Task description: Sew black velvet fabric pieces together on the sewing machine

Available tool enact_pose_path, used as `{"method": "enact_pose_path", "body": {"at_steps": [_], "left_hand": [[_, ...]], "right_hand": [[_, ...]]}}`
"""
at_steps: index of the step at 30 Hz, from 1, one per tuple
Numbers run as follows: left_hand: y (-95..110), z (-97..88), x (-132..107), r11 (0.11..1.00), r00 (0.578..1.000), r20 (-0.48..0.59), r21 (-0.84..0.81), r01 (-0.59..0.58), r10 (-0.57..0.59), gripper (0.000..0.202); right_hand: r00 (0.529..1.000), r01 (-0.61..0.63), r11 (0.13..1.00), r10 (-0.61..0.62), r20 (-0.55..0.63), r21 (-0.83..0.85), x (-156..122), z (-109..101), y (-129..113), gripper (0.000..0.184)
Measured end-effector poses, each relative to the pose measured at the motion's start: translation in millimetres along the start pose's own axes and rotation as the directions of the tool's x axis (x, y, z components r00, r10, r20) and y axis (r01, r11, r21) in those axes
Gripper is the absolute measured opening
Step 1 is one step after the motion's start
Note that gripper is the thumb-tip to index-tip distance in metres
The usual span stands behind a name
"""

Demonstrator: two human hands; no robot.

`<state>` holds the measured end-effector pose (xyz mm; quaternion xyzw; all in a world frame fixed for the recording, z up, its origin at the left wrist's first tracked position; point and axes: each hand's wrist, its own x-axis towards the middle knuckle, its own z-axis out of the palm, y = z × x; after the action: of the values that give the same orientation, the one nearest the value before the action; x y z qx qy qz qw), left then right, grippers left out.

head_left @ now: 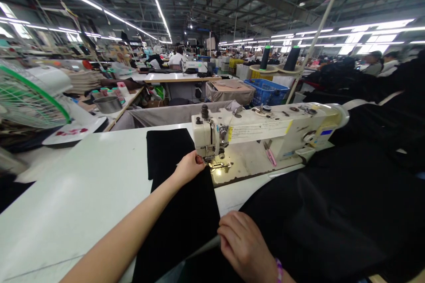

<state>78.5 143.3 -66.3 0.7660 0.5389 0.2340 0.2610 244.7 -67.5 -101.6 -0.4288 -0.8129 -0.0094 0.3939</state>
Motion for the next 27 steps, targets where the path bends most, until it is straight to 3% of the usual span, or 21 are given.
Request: {"method": "enact_pose_path", "body": {"at_steps": [4, 7, 10, 12, 13, 15, 18, 22, 27], "left_hand": [[0.8, 0.1, 7.3, 0.997, 1.000, 0.001, 0.070, -0.006, 0.006, 0.011], [9.7, -4.4, -0.5, 0.989, 0.999, -0.043, 0.142, -0.027, 0.033, 0.010], [27.8, -7.4, -35.5, 0.970, 0.988, -0.132, 0.236, -0.050, 0.084, 0.015], [39.2, -5.7, -74.5, 0.950, 0.981, -0.086, 0.277, -0.146, 0.176, 0.010], [42.8, -3.7, -96.0, 0.918, 0.959, 0.029, 0.284, -0.278, 0.281, 0.003], [43.8, 1.3, -135.2, 0.850, 0.863, 0.217, 0.180, -0.494, 0.456, 0.020], [33.9, 5.7, -165.9, 0.757, 0.765, 0.209, 0.136, -0.640, 0.609, 0.025], [23.2, 1.3, -152.4, 0.660, 0.684, 0.163, 0.181, -0.729, 0.711, 0.034], [18.7, -5.7, -121.3, 0.647, 0.679, 0.160, 0.209, -0.733, 0.717, 0.028]], "right_hand": [[1.000, -0.004, 0.998, 0.004, -0.015, 0.058, 2.2, 1.6, 2.6, 0.024], [1.000, -0.009, 0.998, 0.008, 0.008, 0.065, 1.9, -1.3, 2.6, 0.025], [0.999, 0.002, 0.997, -0.006, 0.047, 0.079, 1.3, -7.4, 2.0, 0.027], [0.997, 0.000, 0.995, -0.008, 0.081, 0.097, 0.6, -11.2, 2.1, 0.029], [0.995, -0.006, 0.995, -0.004, 0.098, 0.103, 0.2, -12.6, 2.3, 0.029], [0.990, -0.018, 0.993, 0.002, 0.139, 0.115, 0.1, -14.4, 3.2, 0.030], [0.982, -0.048, 0.991, 0.024, 0.189, 0.124, 4.5, -14.7, 6.1, 0.031], [0.972, -0.095, 0.990, 0.069, 0.225, 0.107, 20.4, -11.5, 14.5, 0.029], [0.966, -0.113, 0.993, 0.115, 0.230, -0.022, 42.5, -2.9, 28.9, 0.021]]}}
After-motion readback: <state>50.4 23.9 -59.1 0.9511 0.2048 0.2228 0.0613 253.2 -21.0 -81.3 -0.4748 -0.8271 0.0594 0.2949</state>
